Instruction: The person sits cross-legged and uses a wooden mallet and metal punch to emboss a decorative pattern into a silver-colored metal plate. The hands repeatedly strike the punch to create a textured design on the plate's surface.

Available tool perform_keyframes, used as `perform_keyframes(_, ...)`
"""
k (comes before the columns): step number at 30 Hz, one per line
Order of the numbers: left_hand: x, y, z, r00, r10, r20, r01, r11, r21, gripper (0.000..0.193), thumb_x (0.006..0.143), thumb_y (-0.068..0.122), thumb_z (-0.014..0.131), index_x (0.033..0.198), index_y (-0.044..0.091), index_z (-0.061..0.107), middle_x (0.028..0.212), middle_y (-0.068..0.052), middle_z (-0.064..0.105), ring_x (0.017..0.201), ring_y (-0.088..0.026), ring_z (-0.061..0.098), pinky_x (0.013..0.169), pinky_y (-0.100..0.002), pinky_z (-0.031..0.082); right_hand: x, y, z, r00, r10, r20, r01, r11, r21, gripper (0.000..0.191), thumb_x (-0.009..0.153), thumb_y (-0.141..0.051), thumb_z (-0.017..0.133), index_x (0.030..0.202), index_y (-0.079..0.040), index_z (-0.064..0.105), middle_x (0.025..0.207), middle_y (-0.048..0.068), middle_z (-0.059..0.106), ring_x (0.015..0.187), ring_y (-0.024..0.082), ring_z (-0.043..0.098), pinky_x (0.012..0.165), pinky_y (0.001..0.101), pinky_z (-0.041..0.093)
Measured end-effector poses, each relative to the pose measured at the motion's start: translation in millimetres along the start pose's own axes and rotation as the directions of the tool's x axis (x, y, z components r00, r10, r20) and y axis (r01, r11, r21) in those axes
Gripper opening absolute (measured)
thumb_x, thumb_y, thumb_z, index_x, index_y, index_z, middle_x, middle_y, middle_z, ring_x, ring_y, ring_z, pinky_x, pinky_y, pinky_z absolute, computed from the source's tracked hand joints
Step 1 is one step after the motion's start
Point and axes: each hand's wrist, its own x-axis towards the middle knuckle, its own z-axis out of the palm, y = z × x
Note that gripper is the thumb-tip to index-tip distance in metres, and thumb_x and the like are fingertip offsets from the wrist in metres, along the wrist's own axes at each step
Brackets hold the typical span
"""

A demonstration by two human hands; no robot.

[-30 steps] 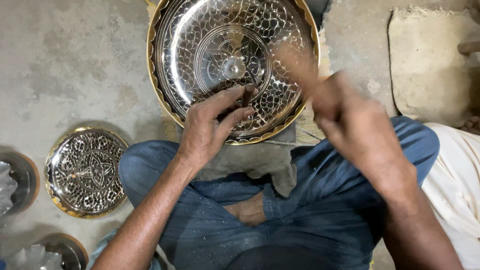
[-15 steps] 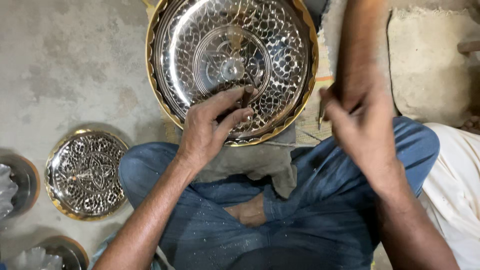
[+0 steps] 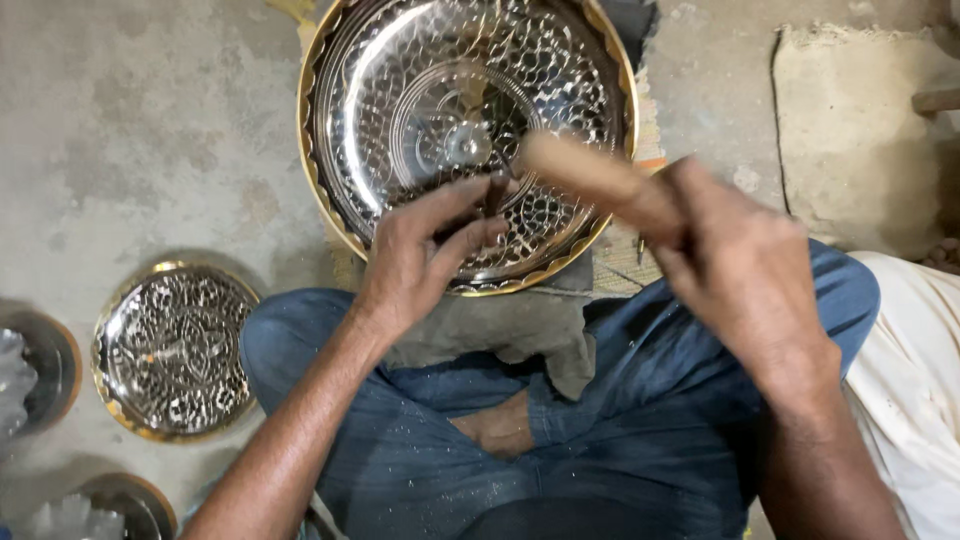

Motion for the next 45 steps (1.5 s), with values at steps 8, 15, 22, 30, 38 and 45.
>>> perform_keyframes(8, 4.9, 1.6, -6.8, 0.996, -0.036, 0.086, 0.031, 0.998, 0.061, 0.042, 0.096, 0.027, 0.07, 0.136, 0.015, 0.064, 0.115, -0.007, 0.078, 0.102, -0.017, 0.078, 0.086, -0.034, 0.067, -2.0, -12.7, -5.6, 0.995, 0.056, -0.077, -0.04, 0.981, 0.187, 0.049, 0.077, -0.005, 0.08, 0.123, -0.002, 0.064, 0.097, 0.019, 0.073, 0.09, 0.034, 0.073, 0.078, 0.0448, 0.057)
perform_keyframes(15, 0.2, -7.5, -2.5, 0.998, 0.045, 0.043, -0.049, 0.995, 0.092, 0.041, 0.096, 0.028, 0.071, 0.134, 0.013, 0.066, 0.12, -0.009, 0.077, 0.108, -0.021, 0.077, 0.088, -0.035, 0.067, 1.6, -5.2, 9.1, 0.936, 0.343, -0.077, -0.263, 0.829, 0.494, 0.039, 0.092, -0.015, 0.079, 0.115, 0.001, 0.051, 0.096, 0.023, 0.066, 0.089, 0.035, 0.067, 0.075, 0.0433, 0.057)
perform_keyframes(22, 3.4, -6.1, -4.8, 0.997, 0.028, 0.067, -0.037, 0.991, 0.129, 0.045, 0.095, 0.031, 0.072, 0.133, 0.009, 0.066, 0.122, -0.013, 0.076, 0.109, -0.024, 0.076, 0.09, -0.039, 0.064, -1.0, 1.4, 9.1, 0.997, 0.073, 0.016, -0.075, 0.972, 0.225, 0.038, 0.085, -0.007, 0.076, 0.117, -0.006, 0.054, 0.096, 0.018, 0.071, 0.088, 0.033, 0.074, 0.077, 0.0457, 0.061)
perform_keyframes(30, 5.0, -1.4, -6.2, 0.996, -0.034, 0.078, 0.026, 0.995, 0.099, 0.044, 0.094, 0.03, 0.073, 0.132, 0.01, 0.067, 0.118, -0.01, 0.078, 0.105, -0.021, 0.077, 0.087, -0.038, 0.065, 0.8, 1.2, 2.4, 0.964, 0.218, 0.15, -0.254, 0.923, 0.289, 0.029, 0.093, -0.009, 0.073, 0.112, -0.005, 0.052, 0.093, 0.016, 0.07, 0.078, 0.028, 0.074, 0.063, 0.0404, 0.063)
perform_keyframes(38, 2.2, -5.3, -7.0, 0.999, 0.016, 0.041, -0.018, 0.997, 0.069, 0.043, 0.096, 0.027, 0.073, 0.134, 0.008, 0.066, 0.122, -0.012, 0.076, 0.108, -0.022, 0.077, 0.09, -0.037, 0.066, 4.2, 3.1, 5.4, 0.996, 0.08, 0.026, -0.083, 0.916, 0.394, 0.028, 0.093, -0.006, 0.073, 0.111, -0.006, 0.052, 0.093, 0.014, 0.068, 0.088, 0.028, 0.072, 0.077, 0.0408, 0.063)
perform_keyframes(45, 4.3, -5.8, -6.5, 0.991, -0.106, 0.078, 0.098, 0.991, 0.096, 0.044, 0.093, 0.03, 0.073, 0.133, 0.012, 0.067, 0.115, -0.009, 0.079, 0.101, -0.019, 0.078, 0.084, -0.037, 0.067, 5.0, -2.1, 5.1, 0.946, 0.295, 0.137, -0.324, 0.816, 0.478, 0.032, 0.093, -0.012, 0.072, 0.112, -0.005, 0.048, 0.083, 0.012, 0.069, 0.074, 0.026, 0.073, 0.064, 0.0415, 0.061)
